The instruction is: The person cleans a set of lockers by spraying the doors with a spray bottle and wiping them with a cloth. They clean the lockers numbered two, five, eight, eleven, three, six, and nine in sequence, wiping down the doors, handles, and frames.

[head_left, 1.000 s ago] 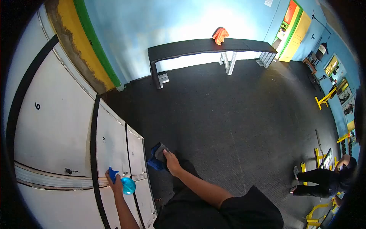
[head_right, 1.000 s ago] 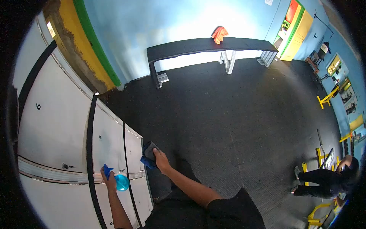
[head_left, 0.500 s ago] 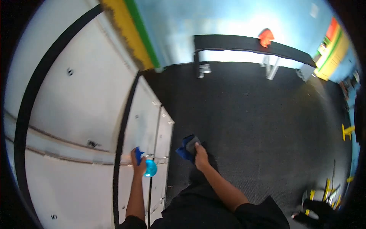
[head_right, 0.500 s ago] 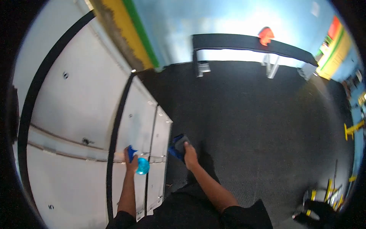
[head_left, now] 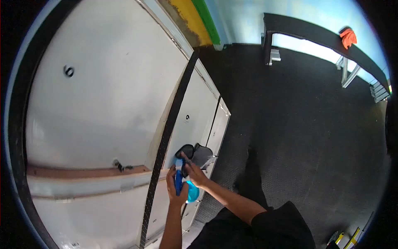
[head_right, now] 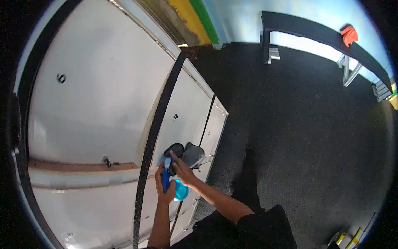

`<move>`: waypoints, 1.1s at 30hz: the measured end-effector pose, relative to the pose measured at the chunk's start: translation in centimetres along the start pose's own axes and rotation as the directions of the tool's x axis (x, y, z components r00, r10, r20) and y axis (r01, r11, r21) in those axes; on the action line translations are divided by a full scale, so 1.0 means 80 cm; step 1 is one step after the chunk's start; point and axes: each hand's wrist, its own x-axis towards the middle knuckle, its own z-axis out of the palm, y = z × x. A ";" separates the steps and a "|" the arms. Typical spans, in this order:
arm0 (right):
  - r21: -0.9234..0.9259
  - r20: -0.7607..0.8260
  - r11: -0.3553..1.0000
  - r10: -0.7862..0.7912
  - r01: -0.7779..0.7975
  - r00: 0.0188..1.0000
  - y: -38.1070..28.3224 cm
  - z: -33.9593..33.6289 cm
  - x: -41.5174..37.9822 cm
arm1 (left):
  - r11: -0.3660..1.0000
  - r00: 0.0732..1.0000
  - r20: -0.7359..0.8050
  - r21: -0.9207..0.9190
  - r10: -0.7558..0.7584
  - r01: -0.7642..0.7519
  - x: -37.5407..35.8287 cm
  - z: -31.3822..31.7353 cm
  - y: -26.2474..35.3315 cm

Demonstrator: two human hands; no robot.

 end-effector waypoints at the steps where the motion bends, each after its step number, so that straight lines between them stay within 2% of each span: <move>1: -0.223 -0.011 0.935 -0.286 0.276 0.958 0.009 0.009 0.010 | 0.996 0.998 -0.004 0.051 0.068 -0.067 -0.001 -0.003 0.002; 2: -0.375 -0.009 0.877 -0.328 0.301 0.945 0.014 0.014 0.010 | 0.989 0.999 0.031 0.145 0.032 -0.036 0.000 -0.008 0.004; 3: -0.518 0.003 0.795 -0.367 0.315 0.930 0.023 0.017 0.011 | 0.988 0.999 0.040 0.155 0.019 -0.025 -0.002 -0.013 0.005; 4: -0.509 0.002 0.803 -0.359 0.311 0.933 0.031 0.015 0.023 | 0.996 0.999 0.021 0.078 -0.049 0.047 -0.004 -0.016 0.005; 5: -0.623 0.034 0.708 -0.401 0.333 0.915 0.050 0.012 0.037 | 0.993 0.993 0.004 0.001 -0.121 0.121 -0.004 -0.019 0.006; 6: -0.723 0.069 0.598 -0.438 0.347 0.897 0.052 0.011 0.050 | 0.991 0.991 0.008 0.014 -0.133 0.132 -0.001 -0.022 0.012; 7: -0.714 0.062 0.612 -0.430 0.341 0.901 0.054 0.007 0.063 | 0.989 0.991 0.019 0.064 -0.131 0.130 0.002 -0.022 0.021; 8: -0.750 0.091 0.569 -0.416 0.337 0.905 0.036 -0.001 0.080 | 0.986 0.991 0.033 0.112 -0.131 0.127 0.004 -0.022 0.027; 9: -0.785 0.120 0.521 -0.401 0.334 0.908 0.020 -0.012 0.100 | 0.984 0.989 0.043 0.119 -0.142 0.136 0.008 -0.022 0.030; 10: -0.782 0.094 0.518 -0.451 0.347 0.887 0.010 -0.017 0.130 | 0.986 0.988 0.047 0.084 -0.147 0.142 0.012 -0.019 0.031; 12: -0.796 -0.033 0.409 -0.766 0.447 0.642 -0.030 -0.035 0.189 | 0.980 0.980 0.018 -0.013 -0.200 0.200 0.018 -0.010 0.034; 13: -0.798 -0.038 0.414 -0.761 0.439 0.647 -0.045 -0.051 0.210 | 0.978 0.978 0.026 -0.013 -0.206 0.206 0.026 -0.003 0.037; 15: -0.813 -0.048 0.317 -0.873 0.489 0.486 -0.066 -0.077 0.238 | 0.994 0.995 0.020 -0.038 -0.101 0.102 0.038 0.009 0.041; 16: -0.815 -0.051 0.324 -0.866 0.481 0.497 -0.075 -0.088 0.244 | 0.985 0.983 0.066 0.005 -0.172 0.172 0.035 0.012 0.037; 18: -0.743 -0.119 0.473 -0.790 0.474 0.601 -0.084 -0.113 0.251 | 0.986 0.983 0.071 0.018 -0.167 0.166 0.050 0.027 0.049; 19: -0.741 -0.125 0.480 -0.786 0.470 0.606 -0.086 -0.129 0.263 | 0.988 0.986 0.072 0.036 -0.151 0.149 0.056 0.031 0.053; 21: -0.579 -0.443 0.701 -0.699 0.416 0.562 -0.081 -0.163 0.286 | 0.987 0.983 0.096 0.015 -0.158 0.158 0.052 0.032 0.042; 23: -0.529 -0.681 0.839 -0.509 0.125 0.527 -0.047 -0.196 0.300 | 0.973 0.969 0.083 0.010 -0.232 0.232 0.051 0.030 0.042; 25: -0.280 -0.818 0.959 -0.264 0.047 0.510 0.050 -0.235 0.318 | 0.967 0.963 0.095 0.007 -0.253 0.254 0.047 0.025 0.039; 27: -0.366 -0.799 0.921 -0.238 -0.133 0.552 0.107 -0.258 0.314 | 0.965 0.959 0.111 -0.003 -0.262 0.263 0.046 0.024 0.034; 28: -0.404 -0.781 0.913 -0.310 -0.060 0.543 0.119 -0.257 0.314 | 0.970 0.965 0.107 -0.008 -0.241 0.243 0.045 0.025 0.032; 29: -0.402 -0.785 0.914 -0.311 -0.058 0.536 0.114 -0.256 0.319 | 0.974 0.969 0.103 -0.012 -0.225 0.227 0.044 0.024 0.031; 31: -0.090 -0.831 0.973 -0.191 0.212 0.522 0.085 -0.246 0.331 | 0.978 0.972 0.115 0.062 -0.206 0.200 0.054 0.023 0.041; 32: -0.269 -0.790 0.954 -0.297 0.131 0.537 0.052 -0.241 0.328 | 0.981 0.974 0.115 0.041 -0.195 0.191 0.055 0.022 0.042; 33: -0.271 -0.790 0.953 -0.299 0.132 0.535 0.014 -0.229 0.323 | 0.983 0.976 0.114 0.018 -0.184 0.183 0.054 0.021 0.043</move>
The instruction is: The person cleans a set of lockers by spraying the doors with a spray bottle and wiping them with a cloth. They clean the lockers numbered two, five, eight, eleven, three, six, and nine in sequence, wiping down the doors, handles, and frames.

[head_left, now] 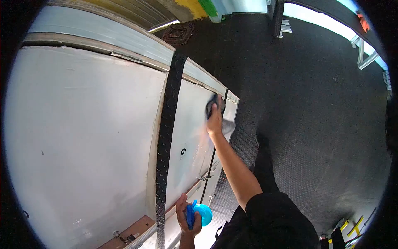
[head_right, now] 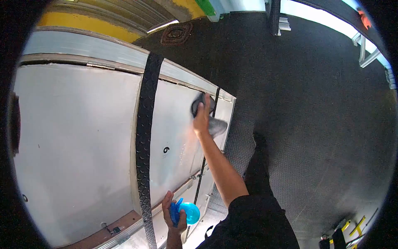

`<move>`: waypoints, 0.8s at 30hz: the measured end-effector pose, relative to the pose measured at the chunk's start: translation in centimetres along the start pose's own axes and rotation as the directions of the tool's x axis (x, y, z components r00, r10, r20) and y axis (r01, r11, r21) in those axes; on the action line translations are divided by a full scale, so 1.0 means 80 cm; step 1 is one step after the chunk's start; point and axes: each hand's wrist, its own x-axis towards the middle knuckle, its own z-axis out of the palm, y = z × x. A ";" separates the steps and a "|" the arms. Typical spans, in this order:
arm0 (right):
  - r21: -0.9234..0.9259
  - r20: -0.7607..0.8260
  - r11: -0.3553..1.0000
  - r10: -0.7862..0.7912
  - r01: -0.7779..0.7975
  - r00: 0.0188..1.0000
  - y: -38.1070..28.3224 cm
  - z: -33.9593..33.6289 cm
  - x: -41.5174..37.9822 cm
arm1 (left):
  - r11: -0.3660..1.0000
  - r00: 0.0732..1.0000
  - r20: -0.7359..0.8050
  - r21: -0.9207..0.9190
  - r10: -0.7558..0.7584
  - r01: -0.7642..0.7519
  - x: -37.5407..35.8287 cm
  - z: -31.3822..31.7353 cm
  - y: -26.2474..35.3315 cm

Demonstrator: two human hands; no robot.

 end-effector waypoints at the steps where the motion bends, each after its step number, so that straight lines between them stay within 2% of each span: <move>1: 0.054 0.073 0.998 -0.019 0.015 0.997 -0.047 0.002 -0.001 | 1.000 1.000 0.001 -0.003 0.003 -0.003 -0.002 -0.002 -0.001; 2: 0.109 0.144 0.994 -0.043 0.027 0.989 -0.088 0.005 -0.004 | 1.000 1.000 0.024 0.017 0.009 -0.010 -0.003 -0.003 -0.004; 3: 0.108 0.139 0.994 -0.046 0.031 0.989 -0.119 0.009 -0.009 | 0.999 0.999 0.048 0.038 0.014 -0.016 -0.004 -0.005 -0.007; 4: 0.095 0.194 0.977 -0.206 0.190 0.959 -0.147 0.013 -0.018 | 0.999 0.998 0.052 0.036 0.018 -0.020 -0.005 -0.005 -0.008; 6: 0.087 0.302 0.868 -0.491 0.490 0.817 -0.194 0.014 -0.032 | 0.999 0.997 0.063 -0.006 0.034 -0.033 -0.004 -0.003 -0.011; 7: 0.078 0.296 0.869 -0.489 0.489 0.821 -0.220 0.010 -0.038 | 0.999 0.997 0.073 -0.009 0.036 -0.036 -0.002 -0.001 -0.013; 9: 0.269 0.221 0.929 -0.315 0.252 0.923 -0.255 0.003 -0.054 | 1.000 0.998 0.070 -0.002 0.008 -0.008 -0.003 -0.002 -0.015; 10: 0.268 0.218 0.930 -0.311 0.250 0.925 -0.245 0.001 -0.053 | 1.000 0.997 0.074 0.000 0.007 -0.007 -0.004 -0.001 -0.018; 12: 0.141 -0.006 0.970 -0.199 0.198 0.980 -0.197 -0.004 -0.043 | 1.000 0.998 0.056 -0.022 0.017 -0.016 -0.003 -0.002 -0.024; 13: -0.075 0.054 0.991 -0.102 0.106 0.993 -0.150 -0.002 -0.047 | 1.000 0.998 0.055 -0.023 0.017 -0.015 -0.003 -0.003 -0.023; 14: -0.292 0.091 0.956 0.006 0.021 0.996 -0.096 -0.002 -0.056 | 0.999 0.998 0.063 -0.037 0.003 -0.001 -0.003 -0.004 -0.022; 15: -0.089 0.074 0.975 0.210 -0.203 0.975 -0.051 -0.011 -0.060 | 0.999 0.998 0.070 -0.053 -0.005 0.009 -0.001 -0.003 -0.022; 16: 0.117 0.102 0.904 0.402 -0.412 0.910 -0.024 -0.021 -0.068 | 0.998 0.998 0.067 -0.059 0.000 0.004 0.000 -0.004 -0.023; 18: 0.083 -0.028 0.848 0.527 -0.523 0.849 -0.018 -0.038 -0.094 | 0.999 0.997 0.067 -0.038 0.029 -0.026 -0.001 -0.003 -0.026; 20: 0.105 -0.103 0.868 0.495 -0.486 0.863 0.072 -0.050 -0.114 | 0.997 0.991 0.109 -0.012 0.083 -0.082 -0.007 -0.011 -0.045; 21: 0.234 -0.029 0.747 0.645 -0.622 0.764 0.057 -0.069 -0.116 | 0.991 0.980 0.152 0.019 0.131 -0.135 -0.009 -0.014 -0.052; 22: 0.338 0.070 0.588 0.763 -0.735 0.643 0.040 -0.092 -0.119 | 0.989 0.981 0.133 0.012 0.143 -0.146 -0.011 -0.015 -0.053; 23: 0.611 0.420 0.437 0.529 -0.660 0.738 0.059 -0.126 -0.129 | 0.988 0.981 0.116 -0.022 0.155 -0.153 -0.013 -0.015 -0.051; 24: 0.762 0.610 0.165 0.139 -0.626 0.780 0.074 -0.149 -0.132 | 0.984 0.980 0.098 -0.060 0.171 -0.165 -0.016 -0.013 -0.050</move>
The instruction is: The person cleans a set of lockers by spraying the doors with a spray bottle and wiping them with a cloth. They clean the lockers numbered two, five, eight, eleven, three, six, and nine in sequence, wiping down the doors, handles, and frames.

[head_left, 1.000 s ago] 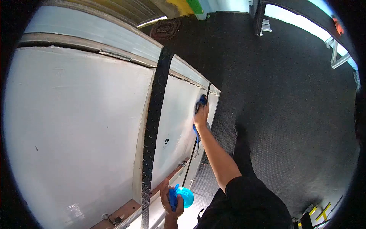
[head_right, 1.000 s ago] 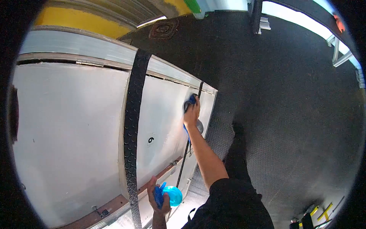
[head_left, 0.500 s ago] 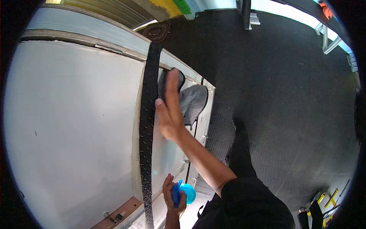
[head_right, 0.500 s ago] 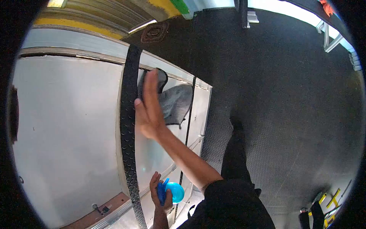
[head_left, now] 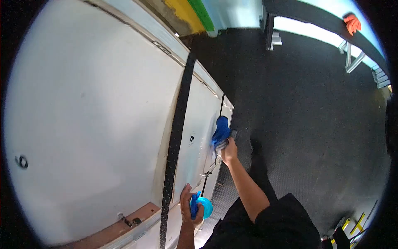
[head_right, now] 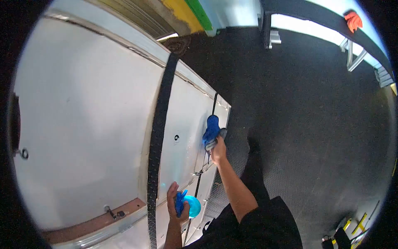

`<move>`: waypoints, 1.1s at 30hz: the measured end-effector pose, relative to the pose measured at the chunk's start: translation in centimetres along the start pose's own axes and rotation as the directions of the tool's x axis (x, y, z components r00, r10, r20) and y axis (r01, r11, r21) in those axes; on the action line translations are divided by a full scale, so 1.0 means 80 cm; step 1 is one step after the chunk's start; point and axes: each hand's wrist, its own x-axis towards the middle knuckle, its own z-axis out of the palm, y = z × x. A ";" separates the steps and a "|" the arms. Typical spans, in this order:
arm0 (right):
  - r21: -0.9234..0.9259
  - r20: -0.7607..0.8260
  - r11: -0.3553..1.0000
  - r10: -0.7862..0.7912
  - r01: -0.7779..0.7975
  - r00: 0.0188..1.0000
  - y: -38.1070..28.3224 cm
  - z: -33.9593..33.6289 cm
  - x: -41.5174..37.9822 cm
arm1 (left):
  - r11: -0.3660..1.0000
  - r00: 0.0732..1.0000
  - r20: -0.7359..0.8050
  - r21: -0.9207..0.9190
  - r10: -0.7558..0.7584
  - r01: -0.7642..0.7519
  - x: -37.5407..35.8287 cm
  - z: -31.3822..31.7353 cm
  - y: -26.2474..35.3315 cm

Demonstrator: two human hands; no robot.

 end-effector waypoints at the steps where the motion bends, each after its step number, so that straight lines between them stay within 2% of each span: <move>1: -0.285 -0.360 0.957 -0.161 0.056 0.919 -0.009 0.084 -0.020 | 1.000 1.000 -0.022 -0.016 0.019 -0.020 -0.002 0.003 0.000; 2: -0.307 -0.333 0.950 -0.169 0.063 0.928 -0.028 0.130 -0.039 | 0.998 0.998 -0.051 -0.056 0.022 -0.025 -0.005 0.005 0.000; 4: -0.291 -0.300 0.950 0.026 -0.117 0.954 -0.065 0.195 -0.079 | 0.992 0.993 -0.107 -0.115 0.042 -0.054 -0.011 0.009 -0.003; 5: -0.321 -0.276 0.940 0.022 -0.114 0.961 -0.086 0.230 -0.100 | 0.993 0.992 -0.101 -0.083 0.075 -0.083 -0.015 0.009 -0.007; 7: -0.117 -0.002 0.989 0.086 -0.086 0.996 -0.121 0.296 -0.137 | 0.985 0.982 -0.086 0.027 0.171 -0.169 -0.015 0.007 -0.002; 8: -0.144 0.018 0.986 0.092 -0.089 0.996 -0.137 0.330 -0.155 | 0.983 0.976 -0.113 0.014 0.184 -0.184 -0.017 0.008 0.008; 10: -0.196 0.078 0.978 -0.051 0.065 0.996 -0.158 0.386 -0.183 | 0.981 0.996 -0.085 -0.193 0.001 -0.018 -0.023 0.007 0.026; 11: -0.215 0.096 0.974 -0.046 0.066 0.994 -0.161 0.398 -0.191 | 0.990 0.993 -0.092 -0.120 0.067 -0.078 -0.023 0.010 0.024; 13: -0.196 -0.191 0.942 -0.308 0.271 0.932 -0.165 0.413 -0.211 | 0.976 0.984 -0.127 -0.164 0.121 -0.141 -0.028 0.021 0.024; 14: -0.212 -0.176 0.942 -0.300 0.261 0.938 -0.168 0.401 -0.212 | 0.963 0.975 -0.150 -0.193 0.163 -0.191 -0.028 0.025 0.030; 16: -0.481 0.105 0.815 -0.314 0.324 0.944 -0.180 0.364 -0.195 | 0.962 0.970 -0.165 -0.179 0.178 -0.207 -0.026 0.029 0.044; 17: -0.497 0.118 0.813 -0.283 0.303 0.952 -0.187 0.372 -0.190 | 0.964 0.969 -0.154 -0.155 0.192 -0.216 -0.026 0.032 0.050; 20: -0.477 0.113 0.863 -0.129 0.167 0.985 -0.189 0.391 -0.176 | 0.967 0.957 -0.204 -0.110 0.206 -0.231 -0.028 0.049 0.059; 21: -0.467 0.112 0.877 -0.071 0.115 0.991 -0.186 0.396 -0.170 | 0.954 0.953 -0.263 -0.216 0.150 -0.210 -0.029 0.063 0.063; 22: -0.458 0.113 0.887 -0.005 0.057 0.994 -0.190 0.407 -0.151 | 0.957 0.942 -0.309 -0.211 0.130 -0.201 -0.029 0.072 0.066; 24: -0.442 0.100 0.893 0.142 -0.084 0.985 -0.216 0.408 -0.134 | 0.949 0.879 -0.405 -0.078 0.251 -0.307 -0.030 0.088 0.075; 28: -0.398 0.011 0.837 0.414 -0.376 0.910 -0.249 0.420 -0.077 | 0.997 0.790 -0.611 -0.013 0.052 -0.076 -0.030 0.146 0.107; 30: -0.350 -0.025 0.790 0.530 -0.504 0.848 -0.259 0.406 -0.066 | 0.999 0.730 -0.683 0.040 0.029 -0.003 -0.022 0.174 0.125; 32: -0.274 -0.066 0.737 0.627 -0.618 0.777 -0.280 0.380 -0.069 | 0.972 0.706 -0.673 -0.087 -0.220 0.220 -0.028 0.200 0.149; 33: -0.231 -0.089 0.710 0.665 -0.665 0.741 -0.286 0.376 -0.064 | 0.981 0.655 -0.731 -0.113 -0.190 0.159 -0.022 0.208 0.169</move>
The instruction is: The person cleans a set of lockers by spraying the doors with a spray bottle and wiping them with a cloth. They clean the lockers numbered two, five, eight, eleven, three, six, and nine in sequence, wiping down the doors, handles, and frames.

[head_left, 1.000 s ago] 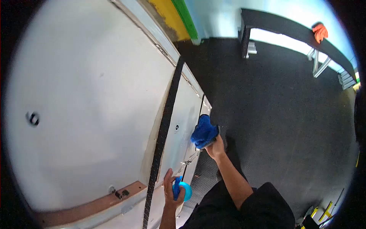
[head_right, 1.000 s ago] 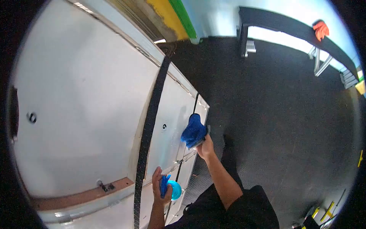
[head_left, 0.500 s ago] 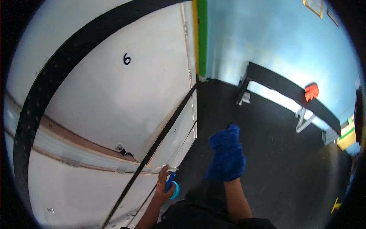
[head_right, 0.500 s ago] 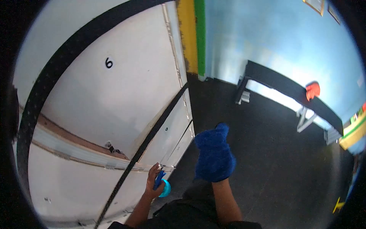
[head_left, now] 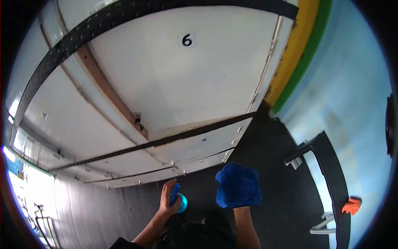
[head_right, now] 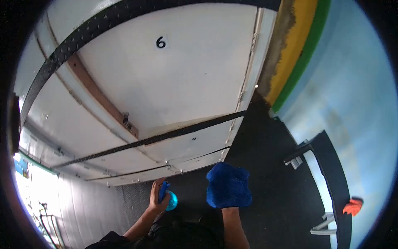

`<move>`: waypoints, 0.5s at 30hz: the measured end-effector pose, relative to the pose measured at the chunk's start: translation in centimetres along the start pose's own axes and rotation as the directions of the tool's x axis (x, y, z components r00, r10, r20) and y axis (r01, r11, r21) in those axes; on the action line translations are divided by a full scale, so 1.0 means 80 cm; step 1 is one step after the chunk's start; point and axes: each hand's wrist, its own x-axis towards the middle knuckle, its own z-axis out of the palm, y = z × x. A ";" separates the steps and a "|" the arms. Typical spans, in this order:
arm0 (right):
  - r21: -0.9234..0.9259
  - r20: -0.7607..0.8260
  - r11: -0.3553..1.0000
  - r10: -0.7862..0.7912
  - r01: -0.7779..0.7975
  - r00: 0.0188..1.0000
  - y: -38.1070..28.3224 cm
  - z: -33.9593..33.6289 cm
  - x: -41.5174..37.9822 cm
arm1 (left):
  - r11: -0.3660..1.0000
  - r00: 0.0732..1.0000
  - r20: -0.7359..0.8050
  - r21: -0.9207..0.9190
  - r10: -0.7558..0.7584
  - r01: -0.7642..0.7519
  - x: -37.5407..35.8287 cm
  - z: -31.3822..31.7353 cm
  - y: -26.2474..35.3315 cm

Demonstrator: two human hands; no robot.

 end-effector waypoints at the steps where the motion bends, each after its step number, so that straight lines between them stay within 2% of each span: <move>1: 0.037 -0.008 0.998 0.049 -0.049 0.999 0.001 -0.006 -0.003 | 1.000 1.000 -0.015 0.019 -0.019 0.019 -0.016 0.005 0.009; 2: 0.038 -0.004 0.997 0.073 -0.073 0.997 -0.021 -0.016 -0.009 | 0.988 0.987 -0.033 -0.008 -0.157 0.157 -0.026 0.011 0.015; 3: -0.238 0.018 0.971 0.037 -0.031 0.999 -0.042 -0.021 -0.013 | 0.957 0.957 -0.049 -0.043 -0.287 0.285 -0.034 0.018 0.022; 4: -0.496 0.059 0.868 0.006 0.024 0.998 -0.060 -0.025 -0.016 | 0.947 0.943 -0.105 -0.081 -0.317 0.310 -0.040 0.026 0.031; 6: -0.861 0.175 0.481 -0.027 0.167 0.984 -0.079 -0.027 -0.023 | 0.945 0.938 -0.124 -0.086 -0.324 0.315 -0.055 0.035 0.035; 7: -0.942 0.250 0.225 -0.027 0.250 0.968 -0.083 -0.028 -0.023 | 0.944 0.938 -0.121 -0.095 -0.325 0.315 -0.061 0.038 0.029; 8: -0.944 0.328 -0.046 -0.010 0.327 0.945 -0.085 -0.028 -0.021 | 0.949 0.939 -0.145 -0.092 -0.313 0.302 -0.066 0.041 0.019; 10: -0.717 0.468 -0.555 0.066 0.422 0.881 -0.081 -0.039 -0.017 | 0.957 0.948 -0.142 -0.101 -0.285 0.273 -0.082 0.052 -0.016; 11: -0.707 0.485 -0.551 0.077 0.443 0.871 -0.071 -0.035 -0.020 | 0.960 0.948 -0.162 -0.097 -0.274 0.261 -0.092 0.057 -0.036; 12: -0.504 0.597 -0.765 0.027 0.401 0.802 -0.058 -0.020 -0.028 | 0.953 0.942 -0.165 -0.132 -0.292 0.273 -0.104 0.061 -0.057; 13: -0.270 0.711 -0.918 0.013 0.290 0.703 -0.050 -0.010 -0.028 | 0.946 0.938 -0.169 -0.170 -0.304 0.276 -0.110 0.069 -0.080; 14: -0.264 0.720 -0.917 0.020 0.300 0.693 -0.045 -0.007 -0.027 | 0.949 0.938 -0.182 -0.170 -0.296 0.266 -0.116 0.071 -0.098; 15: -0.164 0.729 -0.956 0.048 0.242 0.683 -0.040 -0.007 -0.028 | 0.961 0.949 -0.159 -0.095 -0.274 0.261 -0.125 0.068 -0.111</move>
